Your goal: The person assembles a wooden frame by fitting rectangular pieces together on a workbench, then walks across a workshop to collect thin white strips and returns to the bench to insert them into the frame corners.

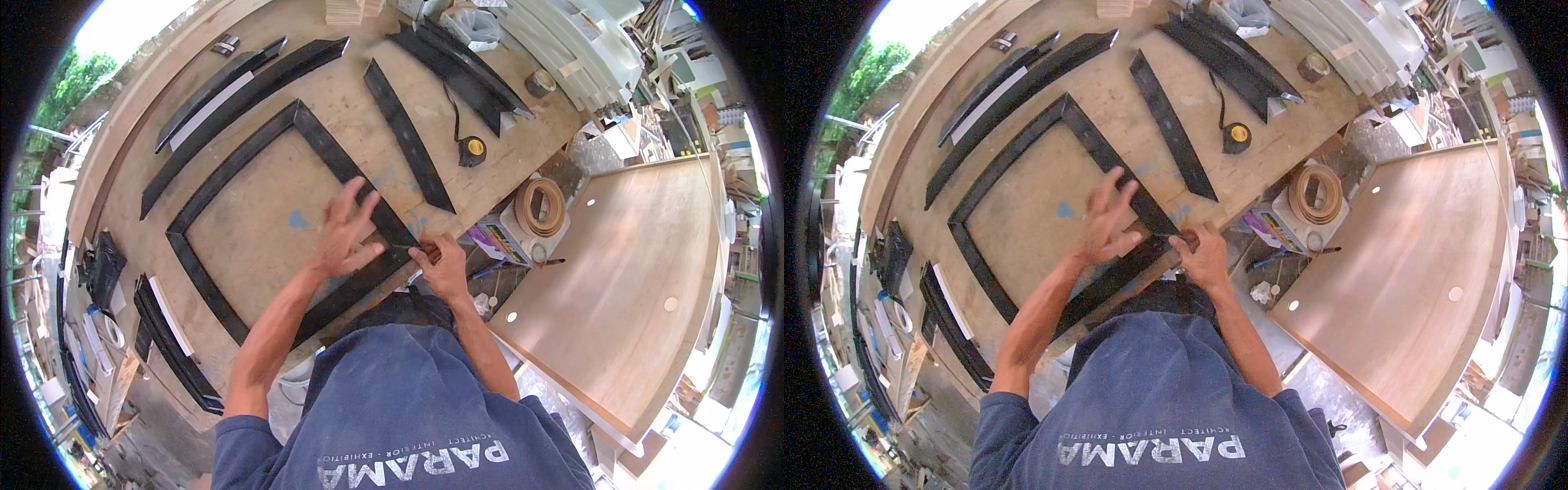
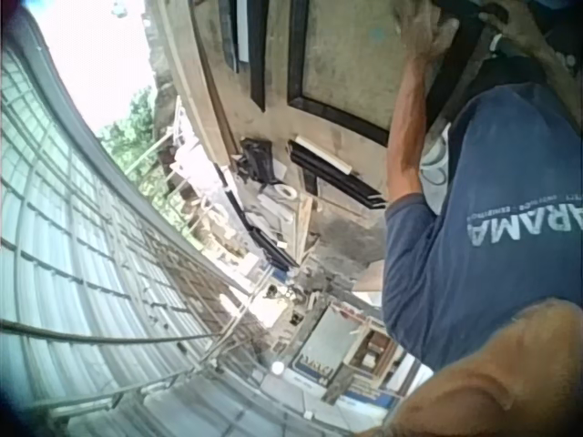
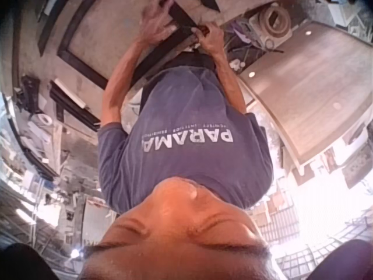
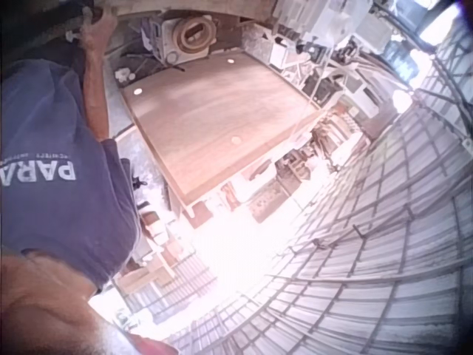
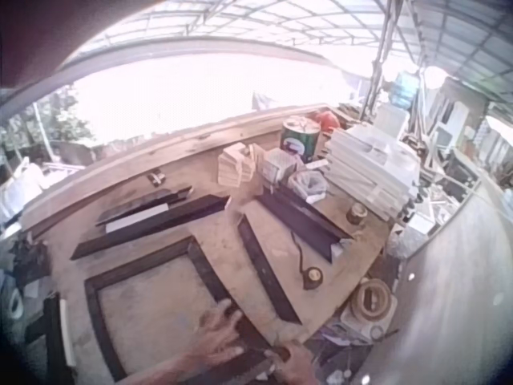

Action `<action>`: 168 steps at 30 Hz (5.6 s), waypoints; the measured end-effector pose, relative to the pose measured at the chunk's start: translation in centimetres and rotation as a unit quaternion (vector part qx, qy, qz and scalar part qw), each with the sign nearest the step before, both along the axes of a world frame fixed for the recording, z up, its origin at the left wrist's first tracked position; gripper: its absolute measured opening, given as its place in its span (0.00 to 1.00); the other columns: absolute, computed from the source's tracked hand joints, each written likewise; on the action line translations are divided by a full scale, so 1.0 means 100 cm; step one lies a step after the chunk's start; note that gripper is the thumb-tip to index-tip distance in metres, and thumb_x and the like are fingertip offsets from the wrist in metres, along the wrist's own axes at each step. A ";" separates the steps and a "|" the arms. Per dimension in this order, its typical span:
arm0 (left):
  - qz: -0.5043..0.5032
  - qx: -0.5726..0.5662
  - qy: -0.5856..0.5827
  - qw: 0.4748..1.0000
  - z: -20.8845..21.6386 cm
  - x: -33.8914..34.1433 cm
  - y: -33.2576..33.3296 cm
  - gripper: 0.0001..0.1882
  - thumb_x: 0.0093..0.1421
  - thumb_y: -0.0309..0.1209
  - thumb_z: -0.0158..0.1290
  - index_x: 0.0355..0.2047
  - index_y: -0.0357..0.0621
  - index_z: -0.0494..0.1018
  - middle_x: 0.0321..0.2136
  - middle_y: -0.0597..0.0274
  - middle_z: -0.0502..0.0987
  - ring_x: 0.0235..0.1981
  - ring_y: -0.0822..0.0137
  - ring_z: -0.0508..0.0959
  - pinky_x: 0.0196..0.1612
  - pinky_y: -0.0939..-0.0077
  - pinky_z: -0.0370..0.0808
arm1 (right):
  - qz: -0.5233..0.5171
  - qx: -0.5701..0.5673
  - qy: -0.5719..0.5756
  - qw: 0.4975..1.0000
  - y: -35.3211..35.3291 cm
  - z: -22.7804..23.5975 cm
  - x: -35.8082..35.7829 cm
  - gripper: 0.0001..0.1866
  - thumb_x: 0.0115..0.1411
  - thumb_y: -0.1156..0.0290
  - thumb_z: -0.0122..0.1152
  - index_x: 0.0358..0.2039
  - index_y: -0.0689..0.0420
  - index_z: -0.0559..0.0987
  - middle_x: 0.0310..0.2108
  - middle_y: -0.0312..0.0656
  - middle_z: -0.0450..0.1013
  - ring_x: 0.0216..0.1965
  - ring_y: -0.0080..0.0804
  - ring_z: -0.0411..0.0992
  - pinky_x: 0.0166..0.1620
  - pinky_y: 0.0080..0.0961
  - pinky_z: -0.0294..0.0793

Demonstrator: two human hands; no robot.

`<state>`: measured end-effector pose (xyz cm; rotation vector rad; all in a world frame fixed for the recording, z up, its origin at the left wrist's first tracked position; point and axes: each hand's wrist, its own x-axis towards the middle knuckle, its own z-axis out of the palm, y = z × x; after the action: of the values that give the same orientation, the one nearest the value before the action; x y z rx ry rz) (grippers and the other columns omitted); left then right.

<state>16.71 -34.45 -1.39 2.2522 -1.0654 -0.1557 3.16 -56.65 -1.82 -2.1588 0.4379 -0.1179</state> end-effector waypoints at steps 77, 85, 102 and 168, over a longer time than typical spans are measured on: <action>0.076 -0.452 0.145 0.877 0.162 -0.077 -0.058 0.39 0.54 0.35 0.68 0.62 0.41 0.60 0.68 0.35 0.58 0.67 0.51 0.65 0.64 0.57 0.64 | 0.058 0.569 -0.148 0.807 0.012 0.120 0.022 0.32 0.63 0.66 0.67 0.63 0.67 0.69 0.52 0.43 0.77 0.51 0.30 0.77 0.55 0.27 0.77; 0.057 -0.343 -0.040 0.937 0.174 -0.105 -0.068 0.53 0.57 0.39 0.65 0.73 0.29 0.47 0.71 0.25 0.51 0.70 0.35 0.59 0.68 0.48 0.57 | 0.091 0.607 -0.198 0.764 0.016 0.109 -0.001 0.33 0.56 0.73 0.76 0.62 0.64 0.73 0.57 0.42 0.75 0.56 0.29 0.75 0.58 0.28 0.77; -0.045 -0.340 0.010 0.939 0.142 -0.123 -0.036 0.53 0.56 0.24 0.61 0.75 0.33 0.42 0.73 0.28 0.45 0.75 0.36 0.47 0.72 0.46 0.52 | 0.203 0.324 -0.273 0.883 0.005 0.107 0.004 0.26 0.63 0.67 0.66 0.61 0.55 0.77 0.57 0.47 0.73 0.58 0.39 0.71 0.60 0.35 0.71; 0.517 -0.131 0.000 0.846 0.041 -0.018 0.115 0.50 0.44 0.36 0.75 0.67 0.34 0.66 0.51 0.52 0.73 0.50 0.57 0.74 0.46 0.64 0.71 | -0.102 -0.188 -0.118 0.970 -0.021 -0.010 0.190 0.32 0.49 0.70 0.74 0.57 0.60 0.79 0.48 0.50 0.74 0.51 0.54 0.68 0.58 0.45 0.67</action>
<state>14.86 -22.94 2.70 2.2432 0.2308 0.4205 22.14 -58.78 -2.82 -2.4236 0.5306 -0.6115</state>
